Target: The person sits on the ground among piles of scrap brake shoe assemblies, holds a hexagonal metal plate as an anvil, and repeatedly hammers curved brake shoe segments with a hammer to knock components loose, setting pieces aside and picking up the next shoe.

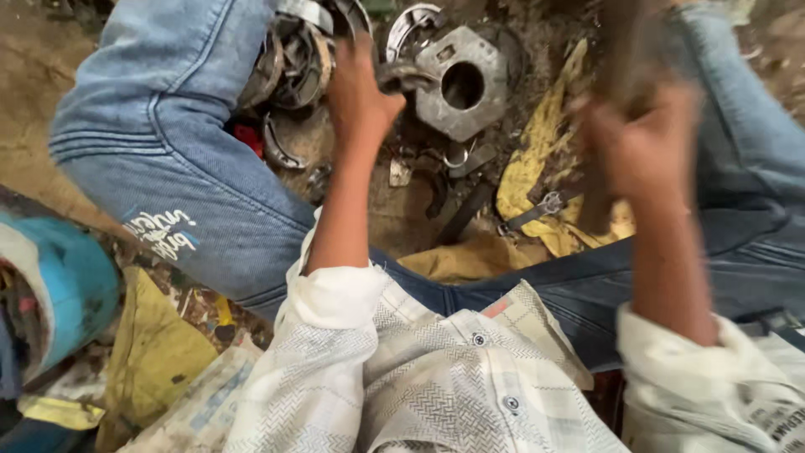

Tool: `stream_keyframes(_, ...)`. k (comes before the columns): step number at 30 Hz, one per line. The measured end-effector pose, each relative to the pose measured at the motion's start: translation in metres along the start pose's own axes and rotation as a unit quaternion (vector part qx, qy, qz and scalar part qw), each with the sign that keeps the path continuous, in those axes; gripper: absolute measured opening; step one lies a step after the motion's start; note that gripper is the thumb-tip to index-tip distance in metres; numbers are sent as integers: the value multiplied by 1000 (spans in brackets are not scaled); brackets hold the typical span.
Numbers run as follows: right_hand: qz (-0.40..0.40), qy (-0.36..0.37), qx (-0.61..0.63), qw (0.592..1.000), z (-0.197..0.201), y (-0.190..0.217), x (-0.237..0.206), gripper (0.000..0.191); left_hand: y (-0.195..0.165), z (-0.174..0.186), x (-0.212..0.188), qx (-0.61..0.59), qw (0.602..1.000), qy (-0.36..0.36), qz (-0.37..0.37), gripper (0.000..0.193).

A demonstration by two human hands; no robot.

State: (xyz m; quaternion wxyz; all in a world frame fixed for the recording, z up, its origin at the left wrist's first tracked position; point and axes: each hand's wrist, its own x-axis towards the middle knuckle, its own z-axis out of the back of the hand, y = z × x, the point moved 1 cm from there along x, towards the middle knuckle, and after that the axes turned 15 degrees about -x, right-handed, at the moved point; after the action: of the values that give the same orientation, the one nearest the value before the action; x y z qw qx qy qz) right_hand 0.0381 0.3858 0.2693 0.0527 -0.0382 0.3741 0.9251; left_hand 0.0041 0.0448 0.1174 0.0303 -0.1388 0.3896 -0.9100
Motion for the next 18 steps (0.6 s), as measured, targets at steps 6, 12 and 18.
stream_keyframes(6, 31, -107, -268, 957, 19, 0, 29, 37, 30, 18, -11, 14, 990, 100, 97, 50)
stream_keyframes(12, -131, 199, -224, 945, -73, -114, -5, 34, 37, 0, -19, 53, 968, 191, 156, 45)
stream_keyframes(18, -24, 4, -16, 1000, 0, -59, 23, 38, 25, -16, -7, 7, 982, 157, 102, 36)
